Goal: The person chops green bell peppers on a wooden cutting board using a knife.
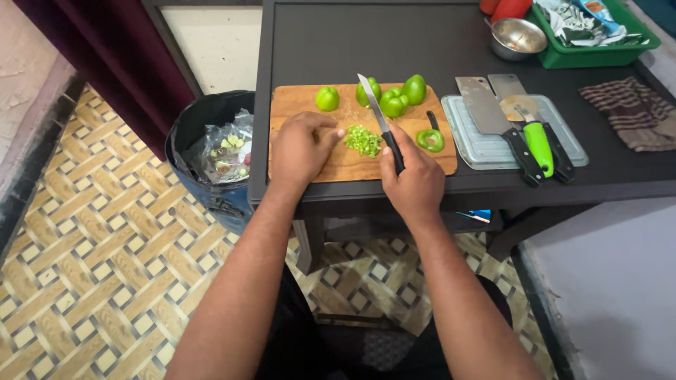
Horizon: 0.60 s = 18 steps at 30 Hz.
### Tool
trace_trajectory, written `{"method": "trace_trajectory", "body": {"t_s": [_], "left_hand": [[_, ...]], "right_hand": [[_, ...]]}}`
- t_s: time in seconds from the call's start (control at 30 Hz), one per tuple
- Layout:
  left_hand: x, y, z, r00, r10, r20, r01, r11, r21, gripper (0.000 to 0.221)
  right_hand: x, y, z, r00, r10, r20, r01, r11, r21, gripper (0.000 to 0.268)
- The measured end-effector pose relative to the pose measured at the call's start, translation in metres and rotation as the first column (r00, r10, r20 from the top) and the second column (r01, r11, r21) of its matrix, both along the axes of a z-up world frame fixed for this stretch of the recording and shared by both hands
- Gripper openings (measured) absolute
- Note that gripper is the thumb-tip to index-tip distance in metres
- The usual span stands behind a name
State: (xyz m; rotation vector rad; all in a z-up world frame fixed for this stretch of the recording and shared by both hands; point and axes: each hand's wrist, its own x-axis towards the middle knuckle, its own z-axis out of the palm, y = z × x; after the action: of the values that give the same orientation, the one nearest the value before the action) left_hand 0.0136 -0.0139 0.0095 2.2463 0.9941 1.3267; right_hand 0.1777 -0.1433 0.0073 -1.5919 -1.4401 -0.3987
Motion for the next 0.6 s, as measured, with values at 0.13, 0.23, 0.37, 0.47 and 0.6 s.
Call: {"method": "trace_trajectory", "body": {"t_s": [0.13,0.23,0.37,0.47,0.6], "left_hand": [[-0.001,-0.002,0.005,0.999,0.023,-0.032,-0.026,0.995,-0.094,0.019],[0.000,-0.005,0.007,0.997,0.026,-0.074,-0.037,0.987,-0.156,0.017],[0.001,-0.008,0.010,0.993,0.040,-0.110,-0.047,0.997,-0.067,0.015],[0.002,-0.010,0.013,0.988,0.027,-0.150,-0.039,0.996,-0.080,0.014],[0.003,-0.011,0.016,0.975,0.017,-0.223,-0.043,0.993,-0.110,0.014]], "right_hand": [[-0.002,-0.001,0.001,1.000,0.000,0.002,0.000,1.000,0.011,0.037],[-0.002,-0.001,0.001,1.000,-0.008,0.006,0.008,1.000,-0.003,0.036],[-0.003,-0.002,0.001,1.000,-0.016,0.000,0.016,1.000,-0.021,0.037],[-0.003,-0.002,0.001,1.000,-0.015,0.006,0.015,1.000,-0.016,0.037],[-0.004,-0.002,0.002,0.999,-0.035,-0.014,0.034,0.998,-0.048,0.038]]}}
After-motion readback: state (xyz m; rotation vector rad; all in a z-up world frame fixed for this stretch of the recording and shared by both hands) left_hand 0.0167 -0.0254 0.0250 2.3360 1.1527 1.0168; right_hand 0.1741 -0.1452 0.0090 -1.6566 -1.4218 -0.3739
